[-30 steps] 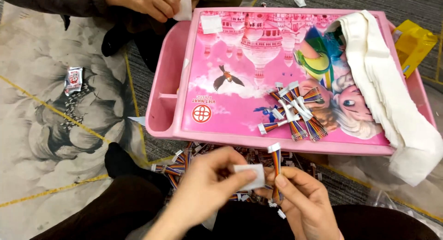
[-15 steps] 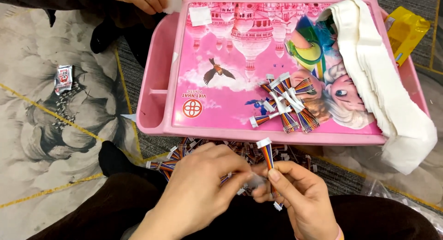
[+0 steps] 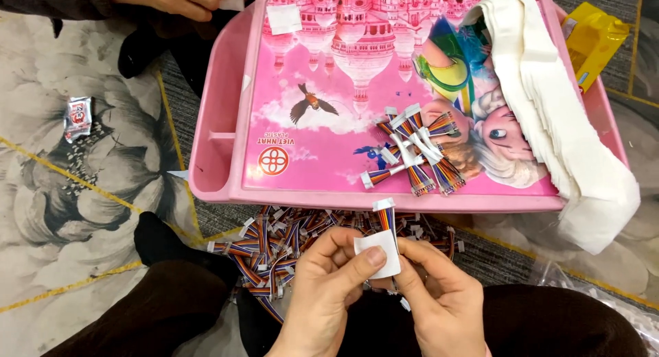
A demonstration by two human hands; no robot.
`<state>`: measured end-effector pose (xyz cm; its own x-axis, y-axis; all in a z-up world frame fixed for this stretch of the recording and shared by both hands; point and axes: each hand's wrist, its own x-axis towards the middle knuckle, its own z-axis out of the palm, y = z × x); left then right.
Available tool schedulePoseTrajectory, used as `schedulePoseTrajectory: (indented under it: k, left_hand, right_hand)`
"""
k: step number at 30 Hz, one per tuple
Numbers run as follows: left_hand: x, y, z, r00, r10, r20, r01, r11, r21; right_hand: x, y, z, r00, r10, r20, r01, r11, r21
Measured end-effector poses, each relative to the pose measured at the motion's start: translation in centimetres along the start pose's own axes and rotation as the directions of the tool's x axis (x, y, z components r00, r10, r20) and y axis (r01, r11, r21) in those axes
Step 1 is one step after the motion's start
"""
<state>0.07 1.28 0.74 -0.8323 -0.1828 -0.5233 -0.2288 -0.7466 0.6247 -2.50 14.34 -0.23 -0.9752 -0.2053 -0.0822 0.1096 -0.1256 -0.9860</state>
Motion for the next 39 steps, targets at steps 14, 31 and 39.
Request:
schedulePoseTrajectory:
  k: [14,31,39]
  left_hand:
    - [0.0,-0.4,0.8,0.963,0.260,-0.068,-0.246,0.956,0.161]
    - [0.6,7.4,-2.5,0.737,-0.529,0.421,0.226,0.780,0.583]
    - [0.4,9.9,0.5,0.778,-0.504,0.375,-0.055,0.539,0.841]
  right_hand:
    - [-0.5,0.5,-0.3,0.997,-0.035,0.070,0.033,0.999,0.030]
    - [0.2,-2.2,-1.2,0.959,-0.264,0.107,0.285,0.874,-0.394]
    - [-0.3,-3.5,-0.5,0.771,-0.442,0.458,0.627,0.651,-0.428]
